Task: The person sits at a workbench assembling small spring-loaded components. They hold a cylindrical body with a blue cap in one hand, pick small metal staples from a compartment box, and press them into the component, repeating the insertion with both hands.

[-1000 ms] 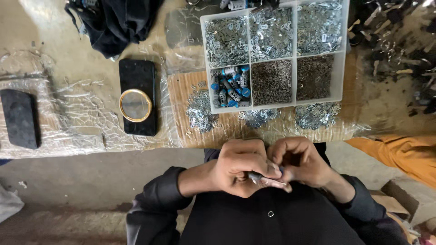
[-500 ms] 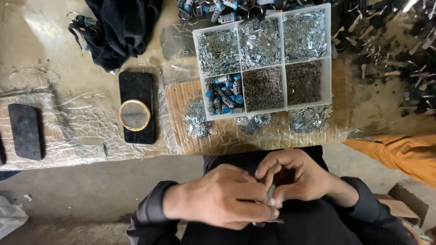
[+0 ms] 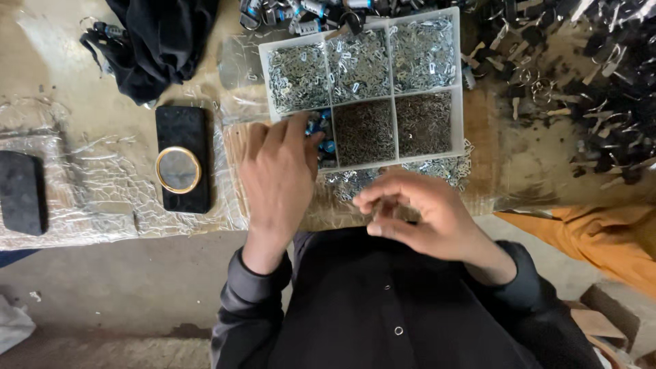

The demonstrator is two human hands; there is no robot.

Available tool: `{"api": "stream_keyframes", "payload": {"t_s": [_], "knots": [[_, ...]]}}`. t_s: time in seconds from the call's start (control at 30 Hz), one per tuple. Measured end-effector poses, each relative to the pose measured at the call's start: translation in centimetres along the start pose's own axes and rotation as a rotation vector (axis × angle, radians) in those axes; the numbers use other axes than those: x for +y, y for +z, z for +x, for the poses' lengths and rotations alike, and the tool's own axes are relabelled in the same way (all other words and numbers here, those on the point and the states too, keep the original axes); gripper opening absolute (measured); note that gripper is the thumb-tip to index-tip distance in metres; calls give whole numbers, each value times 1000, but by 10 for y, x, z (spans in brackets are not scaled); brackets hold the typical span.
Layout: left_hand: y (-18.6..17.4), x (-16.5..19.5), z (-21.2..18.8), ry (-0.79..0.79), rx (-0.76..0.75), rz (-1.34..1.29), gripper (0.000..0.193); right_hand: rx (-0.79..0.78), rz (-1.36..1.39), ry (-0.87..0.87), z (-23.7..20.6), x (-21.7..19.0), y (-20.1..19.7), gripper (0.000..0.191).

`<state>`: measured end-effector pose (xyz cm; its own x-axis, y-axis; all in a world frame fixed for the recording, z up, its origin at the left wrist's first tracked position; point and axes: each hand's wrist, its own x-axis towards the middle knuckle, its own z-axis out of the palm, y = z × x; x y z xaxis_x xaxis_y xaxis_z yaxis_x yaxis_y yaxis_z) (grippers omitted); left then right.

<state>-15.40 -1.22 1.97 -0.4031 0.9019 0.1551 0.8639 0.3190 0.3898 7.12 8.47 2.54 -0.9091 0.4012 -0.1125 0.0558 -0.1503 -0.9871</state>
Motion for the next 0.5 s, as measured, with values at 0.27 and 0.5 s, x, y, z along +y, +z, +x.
{"api": "stream_keyframes", "payload": {"t_s": [0.27,0.5], "knots": [[1,0,3,0,43,-27,25,175,92,-105,34,17,-18,33],[-1,-5,2,5,47,-80,18,168,121,-78,47,15,-23,33]]}}
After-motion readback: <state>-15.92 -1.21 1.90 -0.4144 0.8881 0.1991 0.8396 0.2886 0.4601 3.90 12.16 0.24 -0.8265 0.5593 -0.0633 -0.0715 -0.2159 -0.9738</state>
